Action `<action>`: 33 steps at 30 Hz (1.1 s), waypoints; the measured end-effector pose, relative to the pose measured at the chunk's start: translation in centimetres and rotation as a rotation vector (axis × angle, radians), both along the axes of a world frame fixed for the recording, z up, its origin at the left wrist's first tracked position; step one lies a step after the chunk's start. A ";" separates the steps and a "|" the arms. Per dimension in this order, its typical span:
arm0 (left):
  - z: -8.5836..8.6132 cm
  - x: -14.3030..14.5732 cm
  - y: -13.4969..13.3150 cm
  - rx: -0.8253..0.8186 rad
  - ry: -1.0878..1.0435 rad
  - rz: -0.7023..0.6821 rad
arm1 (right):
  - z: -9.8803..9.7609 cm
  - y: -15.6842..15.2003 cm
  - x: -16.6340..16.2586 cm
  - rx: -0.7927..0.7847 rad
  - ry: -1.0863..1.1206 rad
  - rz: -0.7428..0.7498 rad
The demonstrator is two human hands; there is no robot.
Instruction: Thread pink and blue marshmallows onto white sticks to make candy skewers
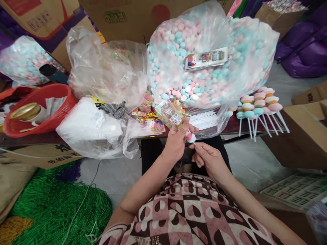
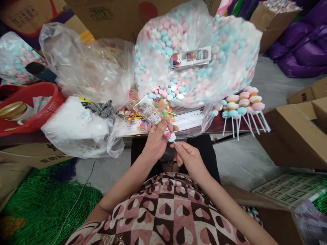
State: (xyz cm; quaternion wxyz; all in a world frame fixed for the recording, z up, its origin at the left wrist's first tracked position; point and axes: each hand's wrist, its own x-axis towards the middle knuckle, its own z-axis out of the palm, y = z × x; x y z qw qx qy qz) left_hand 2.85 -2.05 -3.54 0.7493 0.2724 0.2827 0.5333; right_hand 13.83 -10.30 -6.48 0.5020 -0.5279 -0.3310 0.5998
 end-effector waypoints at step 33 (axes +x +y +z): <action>-0.1 -3.0 2.4 -0.183 -0.285 0.037 | -0.5 -1.5 0.0 -0.035 -0.142 0.094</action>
